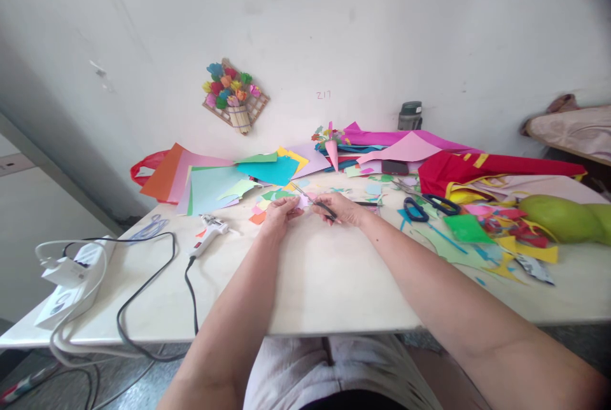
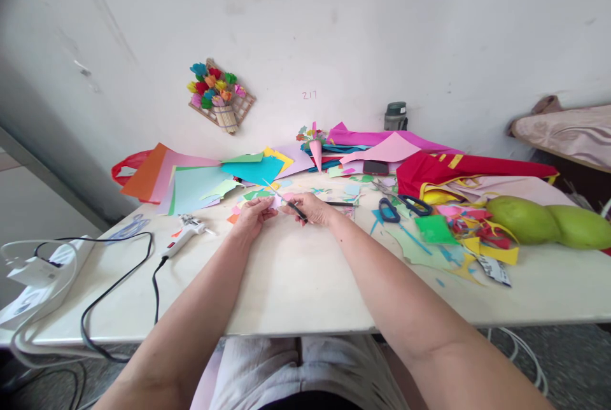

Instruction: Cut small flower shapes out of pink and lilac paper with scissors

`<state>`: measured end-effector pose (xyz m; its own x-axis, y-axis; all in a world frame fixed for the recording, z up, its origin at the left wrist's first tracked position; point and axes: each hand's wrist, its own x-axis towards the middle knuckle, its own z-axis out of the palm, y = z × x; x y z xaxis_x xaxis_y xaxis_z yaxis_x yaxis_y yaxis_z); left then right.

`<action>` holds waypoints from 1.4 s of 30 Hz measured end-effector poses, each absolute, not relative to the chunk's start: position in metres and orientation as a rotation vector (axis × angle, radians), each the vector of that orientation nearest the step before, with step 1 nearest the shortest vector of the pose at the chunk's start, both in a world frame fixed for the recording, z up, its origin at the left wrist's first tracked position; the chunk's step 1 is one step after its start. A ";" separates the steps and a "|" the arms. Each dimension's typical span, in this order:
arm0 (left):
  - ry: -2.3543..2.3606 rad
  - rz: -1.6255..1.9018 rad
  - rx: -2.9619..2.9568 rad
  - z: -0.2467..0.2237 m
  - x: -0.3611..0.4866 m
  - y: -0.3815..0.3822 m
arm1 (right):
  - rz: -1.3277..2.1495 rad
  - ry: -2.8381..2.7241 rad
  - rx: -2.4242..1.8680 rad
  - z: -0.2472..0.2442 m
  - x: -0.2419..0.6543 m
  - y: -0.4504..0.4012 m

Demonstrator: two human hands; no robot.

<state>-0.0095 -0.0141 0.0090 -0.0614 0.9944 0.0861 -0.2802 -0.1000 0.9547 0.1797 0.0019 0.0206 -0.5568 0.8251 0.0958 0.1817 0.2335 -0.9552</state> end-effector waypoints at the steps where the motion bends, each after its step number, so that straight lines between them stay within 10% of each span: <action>1: 0.979 1.442 1.037 0.009 -0.010 -0.014 | 1.340 -1.900 -0.924 0.020 0.180 0.002; 42: 0.950 1.437 0.980 0.009 -0.012 -0.014 | 1.367 -1.900 -0.901 0.023 0.181 0.000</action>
